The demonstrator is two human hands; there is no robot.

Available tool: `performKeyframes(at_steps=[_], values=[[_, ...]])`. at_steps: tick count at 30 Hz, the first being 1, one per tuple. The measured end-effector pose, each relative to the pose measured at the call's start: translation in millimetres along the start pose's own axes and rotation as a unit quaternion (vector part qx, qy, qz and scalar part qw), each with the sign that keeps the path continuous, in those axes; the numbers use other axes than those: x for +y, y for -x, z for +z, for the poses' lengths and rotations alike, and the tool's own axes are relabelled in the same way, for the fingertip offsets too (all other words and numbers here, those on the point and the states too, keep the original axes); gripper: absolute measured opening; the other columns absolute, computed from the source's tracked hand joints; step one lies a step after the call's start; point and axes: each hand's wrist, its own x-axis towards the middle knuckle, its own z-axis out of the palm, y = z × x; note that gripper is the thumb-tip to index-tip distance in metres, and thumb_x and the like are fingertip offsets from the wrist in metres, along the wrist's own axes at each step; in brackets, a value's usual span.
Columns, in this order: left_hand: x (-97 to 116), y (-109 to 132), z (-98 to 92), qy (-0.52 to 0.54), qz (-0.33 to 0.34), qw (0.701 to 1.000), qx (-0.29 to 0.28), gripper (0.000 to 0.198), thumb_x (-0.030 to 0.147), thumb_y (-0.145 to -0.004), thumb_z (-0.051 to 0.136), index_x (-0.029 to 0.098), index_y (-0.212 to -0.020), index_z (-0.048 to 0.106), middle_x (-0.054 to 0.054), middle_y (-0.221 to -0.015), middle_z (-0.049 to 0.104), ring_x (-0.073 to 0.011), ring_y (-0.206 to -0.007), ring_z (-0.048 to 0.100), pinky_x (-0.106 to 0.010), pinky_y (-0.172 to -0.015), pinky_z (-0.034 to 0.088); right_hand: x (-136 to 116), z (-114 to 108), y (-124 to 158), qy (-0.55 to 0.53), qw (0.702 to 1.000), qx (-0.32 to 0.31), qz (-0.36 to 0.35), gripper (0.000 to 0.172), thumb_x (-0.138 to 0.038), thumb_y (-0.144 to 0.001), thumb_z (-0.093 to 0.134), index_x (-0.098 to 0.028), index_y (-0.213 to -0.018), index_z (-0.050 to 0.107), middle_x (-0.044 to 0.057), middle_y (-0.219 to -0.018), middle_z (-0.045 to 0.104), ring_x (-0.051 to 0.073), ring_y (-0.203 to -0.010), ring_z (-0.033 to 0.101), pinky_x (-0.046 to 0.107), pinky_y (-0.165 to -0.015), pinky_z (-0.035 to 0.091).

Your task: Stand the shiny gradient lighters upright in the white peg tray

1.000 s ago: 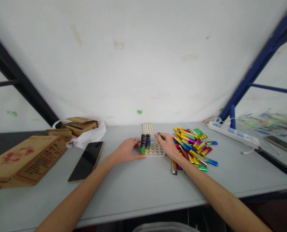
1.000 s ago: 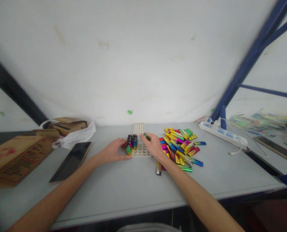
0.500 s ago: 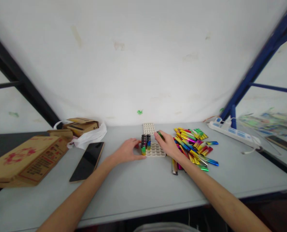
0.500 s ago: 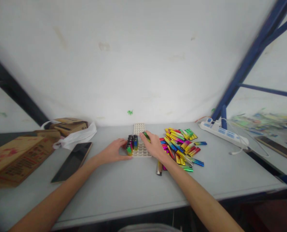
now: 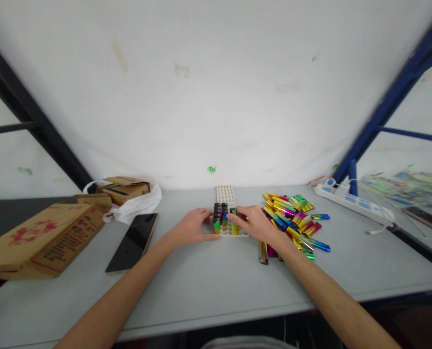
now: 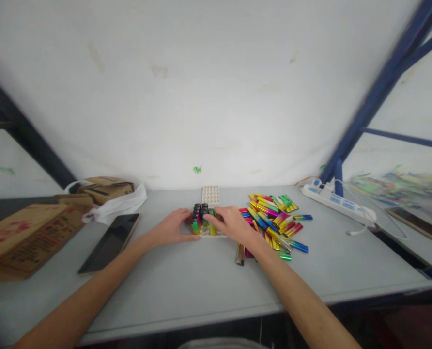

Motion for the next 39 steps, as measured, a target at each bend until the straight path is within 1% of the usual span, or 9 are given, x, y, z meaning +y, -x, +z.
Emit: performKeyframes(at_steps=[8,15,19,23,27,29,32,36,39], values=[[-0.3,-0.8,-0.1,0.005,0.005,1.000,0.001,0.056,0.071,-0.075,0.081,0.021,-0.098,0.072,-0.007,-0.096,0.073,-0.0281,-0.090,0.067,-0.036,-0.082,0.051,-2.1,7.4,-4.6,-0.017,0.999,-0.034,0.008,0.049,-0.063,-0.099,0.067,-0.020,-0.074,0.066,0.001,-0.061,0.062,0.014,-0.054,0.048,0.027,-0.057,0.031],[-1.3,-0.9,0.2,0.002,0.003,1.000,-0.004,0.055,0.071,-0.076,0.080,0.021,-0.098,0.071,-0.008,-0.098,0.072,-0.0295,-0.092,0.068,-0.037,-0.085,0.052,-6.4,11.1,-7.0,0.128,0.990,-0.064,0.008,0.045,-0.060,-0.104,0.062,-0.018,-0.093,0.073,0.011,-0.079,0.076,0.022,-0.066,0.067,0.028,-0.061,0.036],[-1.9,-0.7,0.8,0.002,0.001,1.000,-0.003,0.054,0.068,-0.074,0.081,0.020,-0.098,0.072,-0.009,-0.099,0.073,-0.0305,-0.094,0.068,-0.039,-0.086,0.052,-9.6,12.6,-6.6,0.173,0.982,-0.078,0.005,0.048,-0.061,-0.105,0.058,-0.018,-0.089,0.075,0.013,-0.086,0.080,0.023,-0.071,0.070,0.028,-0.063,0.035],[-0.1,-1.0,-0.8,0.008,-0.003,1.000,-0.005,0.053,0.069,-0.076,0.079,0.021,-0.097,0.071,-0.008,-0.097,0.072,-0.0297,-0.091,0.067,-0.038,-0.084,0.052,3.4,-8.1,-4.4,0.161,0.986,-0.041,0.015,0.051,-0.059,-0.110,0.050,-0.020,-0.090,0.075,0.009,-0.085,0.079,0.021,-0.073,0.070,0.028,-0.066,0.035],[1.5,-1.4,-2.1,0.009,-0.002,1.000,-0.009,0.055,0.071,-0.075,0.079,0.021,-0.097,0.071,-0.008,-0.097,0.071,-0.0298,-0.090,0.068,-0.038,-0.084,0.052,34.3,-43.8,2.7,0.220,0.965,0.043,0.134,0.038,-0.044,-0.113,0.049,-0.018,-0.102,0.076,0.012,-0.093,0.081,0.024,-0.082,0.073,0.030,-0.072,0.040],[1.9,-1.3,-2.5,0.011,-0.001,1.000,-0.011,0.054,0.070,-0.075,0.079,0.022,-0.097,0.071,-0.007,-0.097,0.071,-0.0293,-0.091,0.068,-0.038,-0.084,0.052,51.4,-60.5,9.7,0.230,0.957,0.020,0.175,0.027,-0.037,-0.109,0.057,-0.018,-0.106,0.077,0.013,-0.096,0.081,0.024,-0.086,0.074,0.031,-0.074,0.043],[2.7,-1.2,-3.4,0.018,0.002,1.000,-0.011,0.053,0.069,-0.075,0.080,0.022,-0.099,0.071,-0.007,-0.098,0.072,-0.0285,-0.091,0.067,-0.038,-0.083,0.052,72.3,-77.1,21.7,0.217,0.957,-0.044,0.188,0.023,-0.038,-0.101,0.068,-0.018,-0.098,0.078,0.013,-0.098,0.081,0.025,-0.087,0.073,0.031,-0.075,0.047],[3.9,-1.3,-4.5,0.024,0.004,1.000,-0.013,0.053,0.068,-0.075,0.080,0.021,-0.098,0.071,-0.007,-0.098,0.071,-0.0288,-0.091,0.067,-0.039,-0.083,0.052,83.2,-81.0,28.6,0.178,0.959,-0.113,0.189,0.015,-0.034,-0.092,0.077,-0.018,-0.091,0.079,0.010,-0.092,0.081,0.024,-0.080,0.072,0.031,-0.071,0.047],[3.1,-1.2,-4.0,0.019,0.004,1.000,-0.011,0.053,0.069,-0.076,0.079,0.021,-0.097,0.071,-0.007,-0.098,0.071,-0.0287,-0.090,0.067,-0.039,-0.084,0.052,80.0,-77.7,25.6,0.170,0.962,-0.119,0.180,0.009,-0.026,-0.091,0.076,-0.018,-0.091,0.079,0.011,-0.091,0.080,0.024,-0.080,0.071,0.031,-0.072,0.047]])
